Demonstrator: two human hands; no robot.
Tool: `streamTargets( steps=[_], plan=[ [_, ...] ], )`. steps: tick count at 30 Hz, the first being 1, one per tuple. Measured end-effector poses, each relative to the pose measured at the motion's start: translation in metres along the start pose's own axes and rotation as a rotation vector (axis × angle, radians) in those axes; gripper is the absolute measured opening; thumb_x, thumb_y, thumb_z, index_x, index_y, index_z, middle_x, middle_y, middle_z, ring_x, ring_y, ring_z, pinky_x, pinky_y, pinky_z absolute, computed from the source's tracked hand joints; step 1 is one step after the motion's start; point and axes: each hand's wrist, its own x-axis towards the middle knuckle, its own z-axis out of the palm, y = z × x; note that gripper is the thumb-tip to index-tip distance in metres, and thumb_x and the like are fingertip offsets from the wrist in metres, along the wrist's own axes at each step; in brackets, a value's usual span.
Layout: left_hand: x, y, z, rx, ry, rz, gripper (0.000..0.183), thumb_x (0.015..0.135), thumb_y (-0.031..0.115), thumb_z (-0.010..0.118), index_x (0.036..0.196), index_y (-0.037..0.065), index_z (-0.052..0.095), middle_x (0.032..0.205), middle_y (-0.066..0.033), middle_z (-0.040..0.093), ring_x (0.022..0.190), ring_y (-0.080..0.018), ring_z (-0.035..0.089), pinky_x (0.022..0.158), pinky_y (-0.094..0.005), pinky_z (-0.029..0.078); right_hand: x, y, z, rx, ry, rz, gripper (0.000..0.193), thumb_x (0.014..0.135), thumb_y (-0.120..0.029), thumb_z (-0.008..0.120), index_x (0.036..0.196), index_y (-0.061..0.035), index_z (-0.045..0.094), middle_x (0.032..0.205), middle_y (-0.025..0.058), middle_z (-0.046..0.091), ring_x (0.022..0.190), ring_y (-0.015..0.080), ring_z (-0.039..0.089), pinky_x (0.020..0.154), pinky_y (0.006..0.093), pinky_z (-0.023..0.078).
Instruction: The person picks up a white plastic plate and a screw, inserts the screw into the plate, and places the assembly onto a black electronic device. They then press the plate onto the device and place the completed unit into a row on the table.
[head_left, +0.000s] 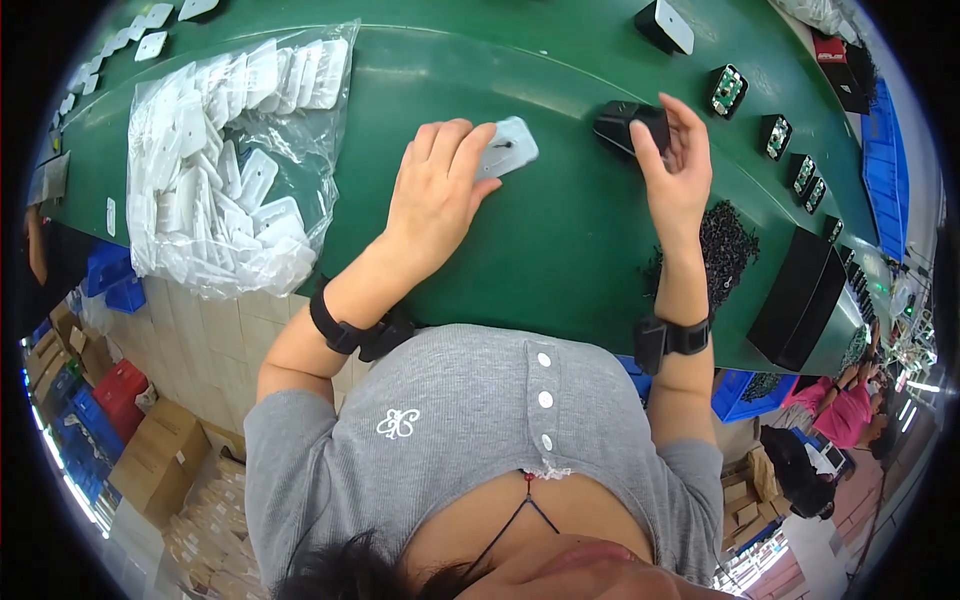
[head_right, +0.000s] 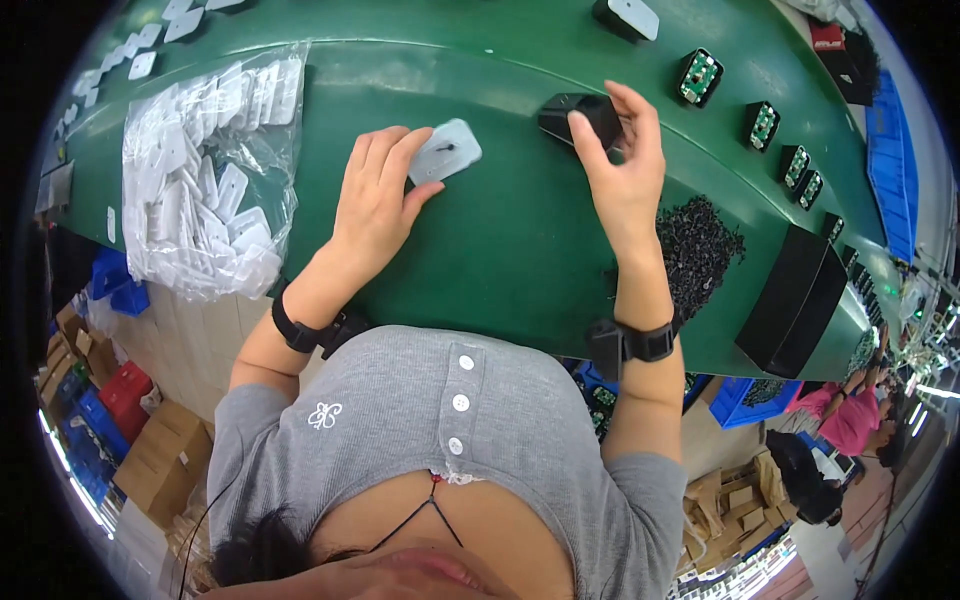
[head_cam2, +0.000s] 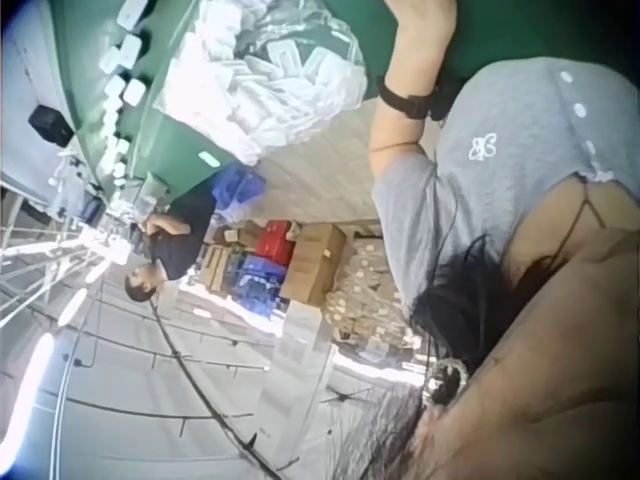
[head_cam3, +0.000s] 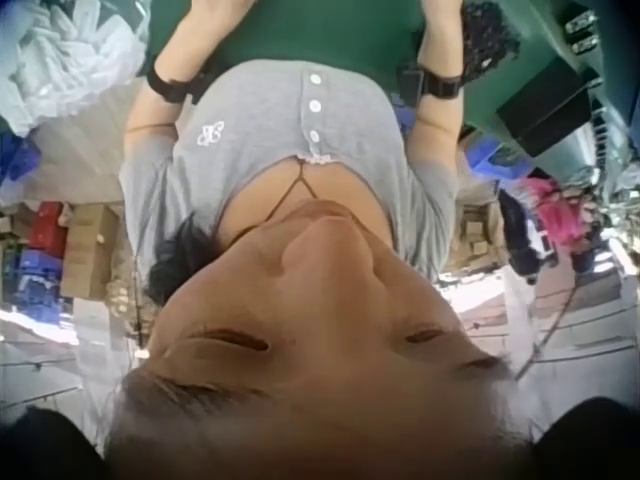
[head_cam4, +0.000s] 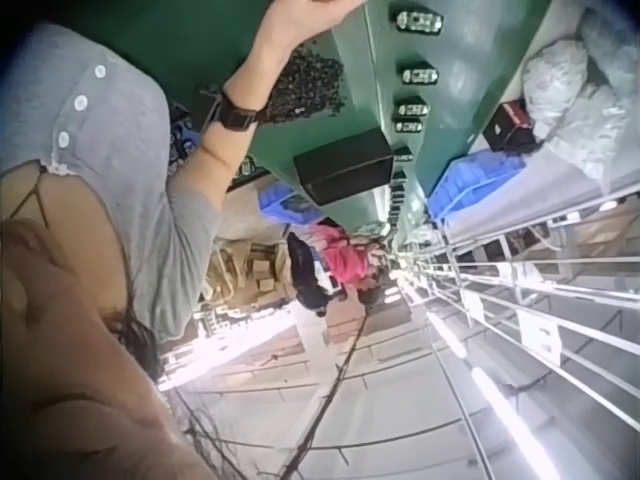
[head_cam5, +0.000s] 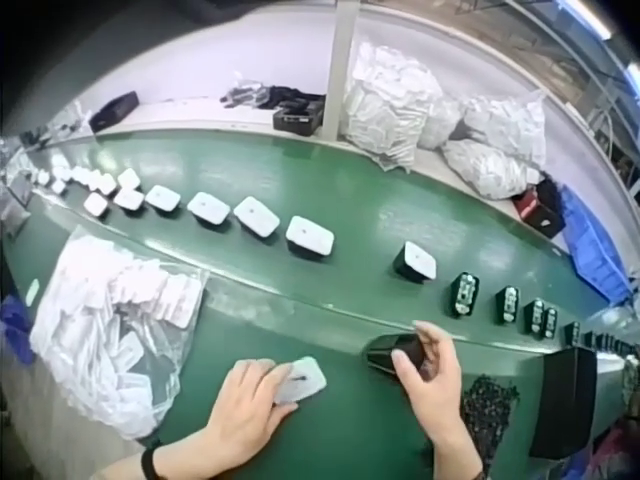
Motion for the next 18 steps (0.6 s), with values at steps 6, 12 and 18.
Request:
streamTargets(
  steps=[6, 12, 18],
  plan=[
    [-0.004, -0.007, -0.003, -0.07, -0.019, 0.136, 0.056, 0.073, 0.004, 0.072, 0.125, 0.006, 0.052, 0.115, -0.0087, 0.058, 0.11, -0.029, 0.052, 0.093, -0.0415, 0.042, -0.03, -0.012, -0.017, -0.51, -0.113, -0.139, 0.035, 0.083, -0.013, 0.072, 0.116, -0.0044, 0.064, 0.112, 0.0091, 0.065, 0.101, 0.0208, 0.061, 0.094, 0.0324, 0.045],
    [-0.007, -0.01, -0.01, -0.24, 0.033, 0.074, 0.052, 0.079, -0.001, 0.065, 0.128, 0.008, 0.053, 0.12, -0.0086, 0.06, 0.111, -0.0281, 0.055, 0.094, -0.0412, 0.043, -0.037, -0.036, 0.002, -0.403, -0.176, -0.274, 0.04, 0.081, -0.008, 0.074, 0.119, -0.0033, 0.063, 0.115, 0.0116, 0.065, 0.104, 0.0234, 0.061, 0.093, 0.0325, 0.046],
    [-0.014, -0.015, -0.016, -0.382, 0.045, 0.041, 0.049, 0.083, -0.007, 0.054, 0.129, 0.009, 0.056, 0.131, -0.0076, 0.058, 0.117, -0.028, 0.055, 0.097, -0.0398, 0.043, -0.038, -0.045, 0.037, -0.309, -0.408, -0.476, 0.041, 0.076, -0.003, 0.074, 0.116, -0.0027, 0.064, 0.116, 0.011, 0.066, 0.107, 0.0274, 0.062, 0.093, 0.0358, 0.047]
  ],
)
